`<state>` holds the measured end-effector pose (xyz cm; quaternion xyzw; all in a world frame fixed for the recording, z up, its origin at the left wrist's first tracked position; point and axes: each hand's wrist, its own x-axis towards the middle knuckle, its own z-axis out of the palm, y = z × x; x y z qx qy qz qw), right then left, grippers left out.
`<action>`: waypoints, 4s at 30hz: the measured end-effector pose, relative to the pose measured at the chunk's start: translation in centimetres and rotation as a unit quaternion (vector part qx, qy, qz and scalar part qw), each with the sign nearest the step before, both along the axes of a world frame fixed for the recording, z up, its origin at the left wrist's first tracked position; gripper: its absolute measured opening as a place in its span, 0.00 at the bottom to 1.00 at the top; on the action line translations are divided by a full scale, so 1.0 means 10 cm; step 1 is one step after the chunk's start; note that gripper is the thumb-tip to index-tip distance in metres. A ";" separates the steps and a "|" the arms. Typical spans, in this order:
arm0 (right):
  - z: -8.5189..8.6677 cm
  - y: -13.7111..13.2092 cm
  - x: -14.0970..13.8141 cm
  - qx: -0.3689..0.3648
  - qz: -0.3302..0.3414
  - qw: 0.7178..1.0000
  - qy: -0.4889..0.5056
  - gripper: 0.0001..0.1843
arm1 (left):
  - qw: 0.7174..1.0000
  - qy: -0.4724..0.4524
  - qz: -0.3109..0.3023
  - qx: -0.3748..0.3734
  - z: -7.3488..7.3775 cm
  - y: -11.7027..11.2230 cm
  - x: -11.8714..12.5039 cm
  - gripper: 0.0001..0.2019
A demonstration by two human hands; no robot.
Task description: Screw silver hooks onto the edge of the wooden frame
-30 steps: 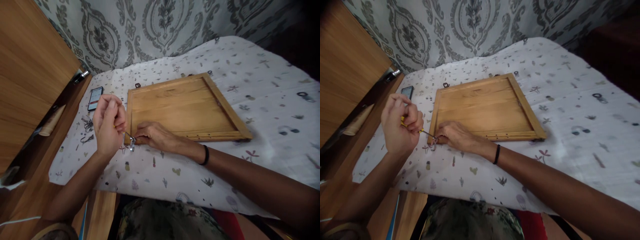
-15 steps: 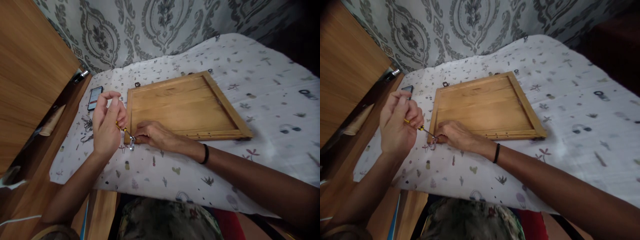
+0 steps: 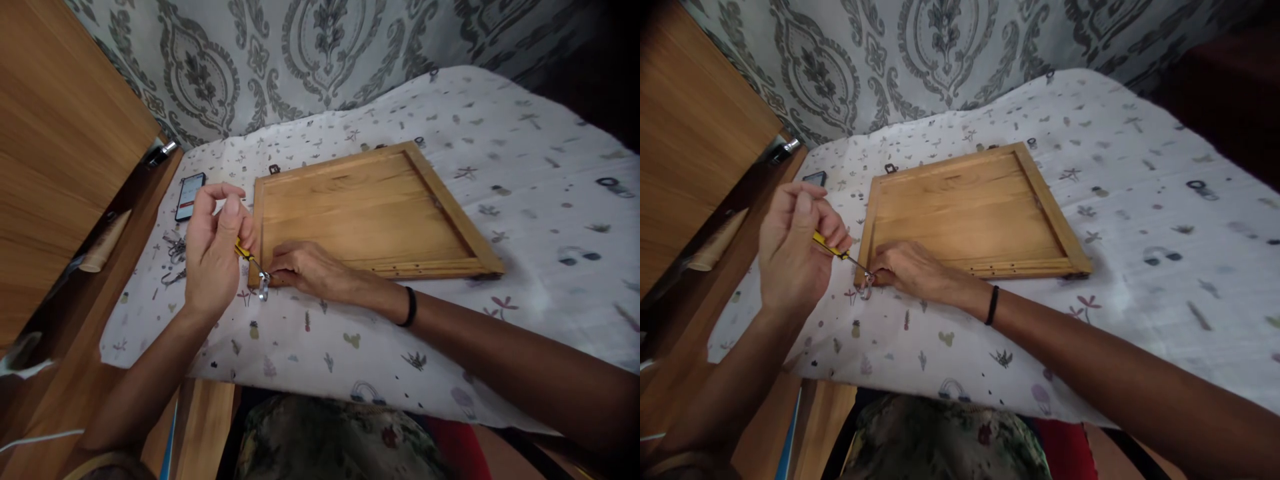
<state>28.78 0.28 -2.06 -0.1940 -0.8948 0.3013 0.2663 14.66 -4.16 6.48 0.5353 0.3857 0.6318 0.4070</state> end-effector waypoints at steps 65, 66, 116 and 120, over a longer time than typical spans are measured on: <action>-0.02 0.01 -0.01 -0.016 0.008 1.000 0.008 0.09 | 0.992 0.039 -0.111 -0.038 0.02 0.13 -0.02 0.14; -0.02 0.02 -0.01 -0.017 0.010 1.000 0.010 0.09 | 0.995 0.031 -0.095 -0.028 0.04 0.12 -0.02 0.14; -0.02 -0.07 0.03 0.005 -0.039 0.998 0.042 0.10 | 0.769 0.629 -0.107 -0.028 -0.41 -0.11 -0.63 0.10; 0.03 -0.09 0.03 0.001 -0.055 0.998 0.040 0.10 | 0.761 0.641 -0.101 -0.026 -0.43 -0.16 -0.62 0.11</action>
